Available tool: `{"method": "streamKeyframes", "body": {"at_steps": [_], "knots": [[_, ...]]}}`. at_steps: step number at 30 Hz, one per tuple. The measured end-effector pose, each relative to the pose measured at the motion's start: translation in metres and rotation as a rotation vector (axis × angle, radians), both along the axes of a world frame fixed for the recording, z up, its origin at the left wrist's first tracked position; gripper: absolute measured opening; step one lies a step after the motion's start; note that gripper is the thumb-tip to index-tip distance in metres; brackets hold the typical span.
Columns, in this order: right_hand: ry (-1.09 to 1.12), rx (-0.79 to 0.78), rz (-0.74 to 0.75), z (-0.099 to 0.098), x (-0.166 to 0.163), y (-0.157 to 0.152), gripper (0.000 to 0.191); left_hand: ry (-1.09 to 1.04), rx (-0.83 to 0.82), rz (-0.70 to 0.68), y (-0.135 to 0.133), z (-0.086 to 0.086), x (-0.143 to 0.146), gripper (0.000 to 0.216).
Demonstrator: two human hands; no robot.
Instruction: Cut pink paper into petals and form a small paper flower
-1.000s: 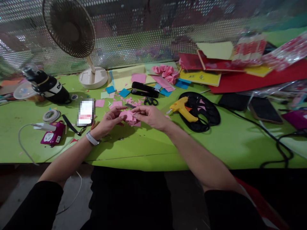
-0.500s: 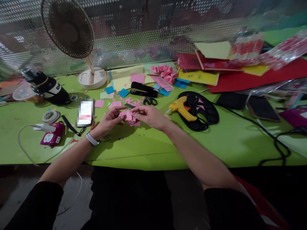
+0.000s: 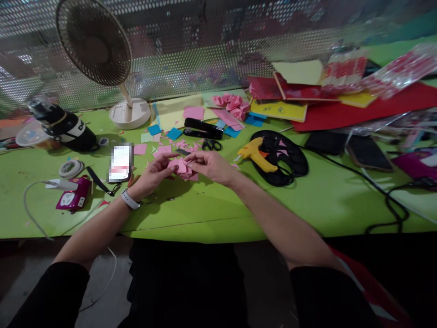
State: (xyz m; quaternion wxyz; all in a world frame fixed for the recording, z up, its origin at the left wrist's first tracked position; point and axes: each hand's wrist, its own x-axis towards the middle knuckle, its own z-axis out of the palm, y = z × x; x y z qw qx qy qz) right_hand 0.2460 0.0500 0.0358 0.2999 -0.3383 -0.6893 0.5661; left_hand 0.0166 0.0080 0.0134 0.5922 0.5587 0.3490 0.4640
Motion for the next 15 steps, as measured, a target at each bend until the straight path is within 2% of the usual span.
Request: {"method": "streamKeyframes", "body": {"at_steps": [15], "knots": [[-0.025, 0.004, -0.009, -0.0031, 0.0004, 0.0011, 0.034, -0.027, 0.0, -0.014, -0.0012, 0.0031, 0.0014, 0.039]]}}
